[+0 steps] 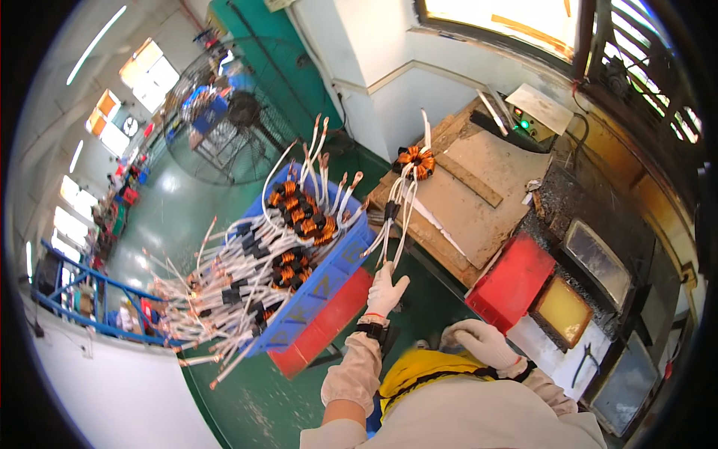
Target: Dipping copper coils into a solder or flux bath and placing them onto a cooling rack.
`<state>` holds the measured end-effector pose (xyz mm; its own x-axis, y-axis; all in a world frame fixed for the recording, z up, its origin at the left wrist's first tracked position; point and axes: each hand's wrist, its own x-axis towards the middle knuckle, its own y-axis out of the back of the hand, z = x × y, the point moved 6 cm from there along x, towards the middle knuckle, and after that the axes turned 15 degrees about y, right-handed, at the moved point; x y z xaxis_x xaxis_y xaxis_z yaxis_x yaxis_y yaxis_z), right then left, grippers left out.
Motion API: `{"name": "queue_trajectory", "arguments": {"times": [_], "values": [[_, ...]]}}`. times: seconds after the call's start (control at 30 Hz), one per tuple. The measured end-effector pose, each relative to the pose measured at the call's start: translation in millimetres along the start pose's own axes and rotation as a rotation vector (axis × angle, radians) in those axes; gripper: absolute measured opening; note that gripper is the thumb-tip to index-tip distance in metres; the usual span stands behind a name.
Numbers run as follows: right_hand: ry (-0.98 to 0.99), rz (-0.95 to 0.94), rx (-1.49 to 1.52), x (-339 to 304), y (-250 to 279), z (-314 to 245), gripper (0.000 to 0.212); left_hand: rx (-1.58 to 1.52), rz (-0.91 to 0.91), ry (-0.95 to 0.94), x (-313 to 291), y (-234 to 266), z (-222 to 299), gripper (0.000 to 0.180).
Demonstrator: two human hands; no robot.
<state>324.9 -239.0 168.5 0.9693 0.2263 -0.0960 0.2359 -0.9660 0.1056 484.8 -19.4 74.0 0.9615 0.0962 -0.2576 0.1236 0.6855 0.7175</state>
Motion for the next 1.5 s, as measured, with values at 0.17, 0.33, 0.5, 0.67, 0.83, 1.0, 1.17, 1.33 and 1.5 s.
{"name": "queue_trajectory", "arguments": {"times": [0.17,0.33,0.5,0.67,0.83,1.0,1.17,1.33,1.5], "values": [[0.03,0.172,0.131,12,25,1,0.024,0.117,0.074,-0.005,69,-4,26,0.084],[-0.061,0.215,0.234,30,11,6,0.025,0.204,0.062,0.013,130,-28,20,0.103],[-0.125,0.177,0.051,66,-11,17,0.027,0.235,-0.02,0.073,163,-42,9,0.11],[-0.219,0.23,0.384,119,-27,55,0.031,0.38,-0.272,0.296,178,-55,-12,0.097],[-0.282,0.287,0.036,182,-32,86,0.04,-0.234,-0.797,0.407,158,-61,-22,0.036],[-0.247,0.323,0.065,226,-41,95,0.049,-0.33,-0.78,0.41,125,-54,5,0.032],[-0.31,0.488,1.193,227,-52,113,0.037,0.263,-0.728,0.009,99,-52,44,0.056],[-0.33,0.536,0.667,203,-38,148,0.027,0.777,-0.964,-0.449,64,-59,68,0.055],[-0.277,0.457,0.232,199,-27,155,0.028,0.808,-0.986,-0.601,84,-41,122,0.051]]}}
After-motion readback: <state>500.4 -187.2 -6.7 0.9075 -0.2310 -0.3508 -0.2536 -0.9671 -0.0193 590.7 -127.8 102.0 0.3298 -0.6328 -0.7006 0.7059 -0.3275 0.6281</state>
